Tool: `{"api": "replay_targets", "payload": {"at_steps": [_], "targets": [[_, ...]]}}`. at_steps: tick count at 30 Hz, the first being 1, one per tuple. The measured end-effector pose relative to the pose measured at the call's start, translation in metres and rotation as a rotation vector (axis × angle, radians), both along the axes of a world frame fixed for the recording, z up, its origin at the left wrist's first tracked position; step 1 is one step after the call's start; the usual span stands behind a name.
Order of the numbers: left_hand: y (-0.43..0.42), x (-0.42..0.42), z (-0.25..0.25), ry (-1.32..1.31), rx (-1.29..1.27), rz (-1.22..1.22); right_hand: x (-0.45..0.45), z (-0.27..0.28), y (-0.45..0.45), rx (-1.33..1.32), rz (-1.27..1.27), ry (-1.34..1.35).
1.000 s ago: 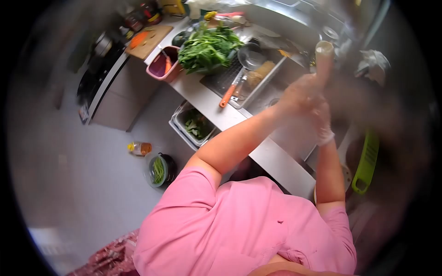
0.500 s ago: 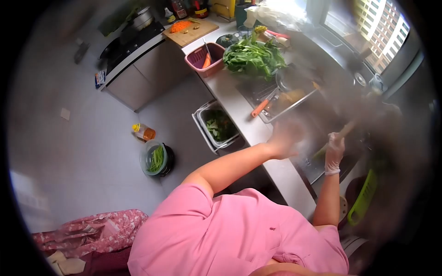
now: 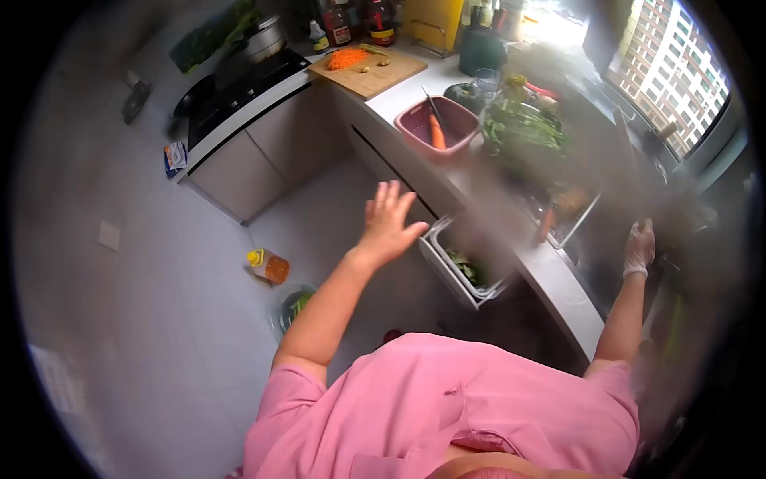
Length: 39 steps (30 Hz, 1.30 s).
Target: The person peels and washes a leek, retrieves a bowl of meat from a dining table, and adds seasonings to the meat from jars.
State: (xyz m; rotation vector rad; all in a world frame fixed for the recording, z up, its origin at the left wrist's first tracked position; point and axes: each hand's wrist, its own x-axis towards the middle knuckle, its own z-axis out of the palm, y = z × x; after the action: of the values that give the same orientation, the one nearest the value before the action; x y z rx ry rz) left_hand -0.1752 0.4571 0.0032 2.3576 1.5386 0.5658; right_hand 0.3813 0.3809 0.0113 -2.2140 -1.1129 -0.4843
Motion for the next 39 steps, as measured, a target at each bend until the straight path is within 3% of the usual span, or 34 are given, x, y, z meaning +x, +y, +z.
{"api": "replay_targets", "payload": {"at_steps": [3, 4, 7, 13, 15, 19, 21, 27, 30, 36, 39], "targets": [[0.023, -0.102, 0.001, -0.08, -0.031, 0.18, -0.053, 0.033, 0.038, -0.081, -0.016, -0.082], [0.03, -0.127, 0.001, -0.128, -0.006, 0.222, -0.068, 0.041, 0.057, 0.019, 0.126, -0.226], [0.06, -0.205, 0.005, -0.225, 0.057, 0.343, -0.149, 0.087, 0.134, -0.021, 0.185, -0.294], [0.116, -0.262, 0.003, -0.185, -0.085, 0.43, -0.33, 0.136, 0.331, -0.065, 0.376, -0.486], [0.146, -0.282, -0.002, -0.194, -0.124, 0.451, -0.391, 0.14, 0.382, -0.074, 0.522, -0.37], [0.228, -0.332, -0.003, -0.193, -0.169, 0.503, -0.48, 0.1, 0.528, -0.223, 0.573, -0.333], [0.274, -0.349, 0.012, -0.135, -0.199, 0.507, -0.513, 0.068, 0.596, -0.137, 0.707, -0.271], [0.366, -0.382, 0.011, -0.148, -0.13, 0.53, -0.585, -0.001, 0.743, -0.373, 0.735, -0.227], [0.396, -0.39, -0.011, -0.121, -0.184, 0.495, -0.592, -0.035, 0.789, -0.39, 0.699, -0.139], [0.484, -0.393, -0.04, -0.181, -0.299, 0.347, -0.594, -0.074, 0.843, -0.731, 0.651, 0.06], [0.533, -0.381, -0.052, -0.224, -0.335, 0.235, -0.598, -0.096, 0.844, -0.661, 0.65, 0.092]]}}
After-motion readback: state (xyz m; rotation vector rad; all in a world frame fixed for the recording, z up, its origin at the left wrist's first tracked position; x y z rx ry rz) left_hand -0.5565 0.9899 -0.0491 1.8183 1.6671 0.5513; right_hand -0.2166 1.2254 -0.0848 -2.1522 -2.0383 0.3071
